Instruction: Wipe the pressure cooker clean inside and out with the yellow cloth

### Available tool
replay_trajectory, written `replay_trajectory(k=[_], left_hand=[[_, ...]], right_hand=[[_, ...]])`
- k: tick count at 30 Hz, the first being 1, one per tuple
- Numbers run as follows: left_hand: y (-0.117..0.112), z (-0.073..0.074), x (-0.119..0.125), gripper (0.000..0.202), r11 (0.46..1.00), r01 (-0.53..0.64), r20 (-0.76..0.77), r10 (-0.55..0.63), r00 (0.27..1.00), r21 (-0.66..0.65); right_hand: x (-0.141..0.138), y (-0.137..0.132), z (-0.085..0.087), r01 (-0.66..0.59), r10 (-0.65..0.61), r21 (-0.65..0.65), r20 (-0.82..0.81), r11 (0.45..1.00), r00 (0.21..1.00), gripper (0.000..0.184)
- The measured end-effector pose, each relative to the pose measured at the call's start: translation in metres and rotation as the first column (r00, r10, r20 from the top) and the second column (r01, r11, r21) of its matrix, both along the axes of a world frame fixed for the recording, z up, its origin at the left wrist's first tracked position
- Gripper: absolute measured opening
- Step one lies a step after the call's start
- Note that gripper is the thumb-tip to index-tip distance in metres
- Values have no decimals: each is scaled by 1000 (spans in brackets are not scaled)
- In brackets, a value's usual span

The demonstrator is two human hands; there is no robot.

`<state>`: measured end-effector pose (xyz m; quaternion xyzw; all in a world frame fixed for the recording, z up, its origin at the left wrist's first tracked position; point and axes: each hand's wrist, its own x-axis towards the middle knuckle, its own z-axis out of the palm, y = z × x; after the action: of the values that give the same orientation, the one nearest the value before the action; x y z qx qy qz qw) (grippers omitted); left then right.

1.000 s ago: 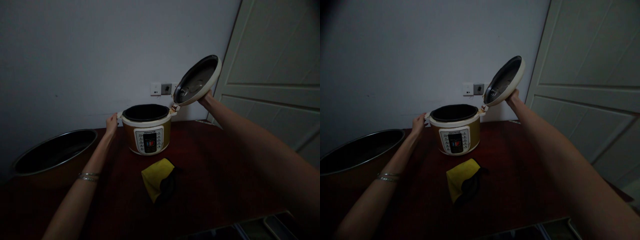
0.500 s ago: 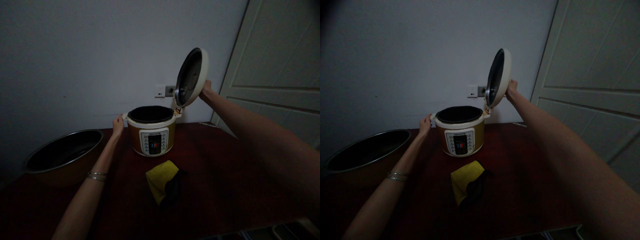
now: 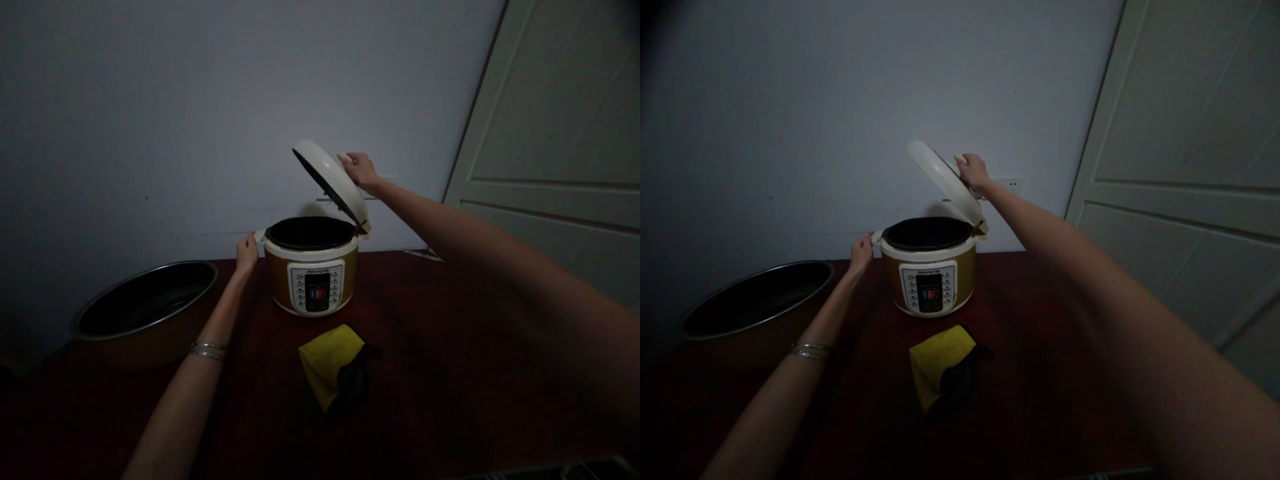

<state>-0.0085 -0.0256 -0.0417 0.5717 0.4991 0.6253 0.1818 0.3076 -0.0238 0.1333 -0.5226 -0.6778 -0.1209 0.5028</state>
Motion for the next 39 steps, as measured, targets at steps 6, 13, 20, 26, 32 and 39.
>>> replay_trajectory(k=[6, 13, 20, 26, 32, 39], left_hand=[[0, 0, -1, 41, 1000, 26, -6, -26, 1000, -14], [-2, 1, 1, 43, 998, 21, 13, -21, 1000, -53], [-2, 1, 0, 42, 998, 18, 15, -17, 1000, -63], [-2, 2, 0, 43, 997, 25, 21, -24, 1000, -67], [-4, 2, 0, 42, 997, 31, 18, -30, 999, -69], [-3, 2, 0, 43, 997, 25, 11, -25, 1000, -73]], right_hand=[[-49, -9, -15, 35, -7, -108, 255, 994, 967, 28], [-77, -16, -39, 73, -6, -132, 448, 989, 894, 30], [-82, -25, -44, 99, -16, -136, 508, 986, 861, 32], [-82, -27, -45, 92, -7, -137, 522, 986, 853, 31], [-82, -29, -45, 82, 5, -138, 538, 987, 843, 31], [-82, -31, -47, 66, 22, -137, 555, 988, 832, 33]])
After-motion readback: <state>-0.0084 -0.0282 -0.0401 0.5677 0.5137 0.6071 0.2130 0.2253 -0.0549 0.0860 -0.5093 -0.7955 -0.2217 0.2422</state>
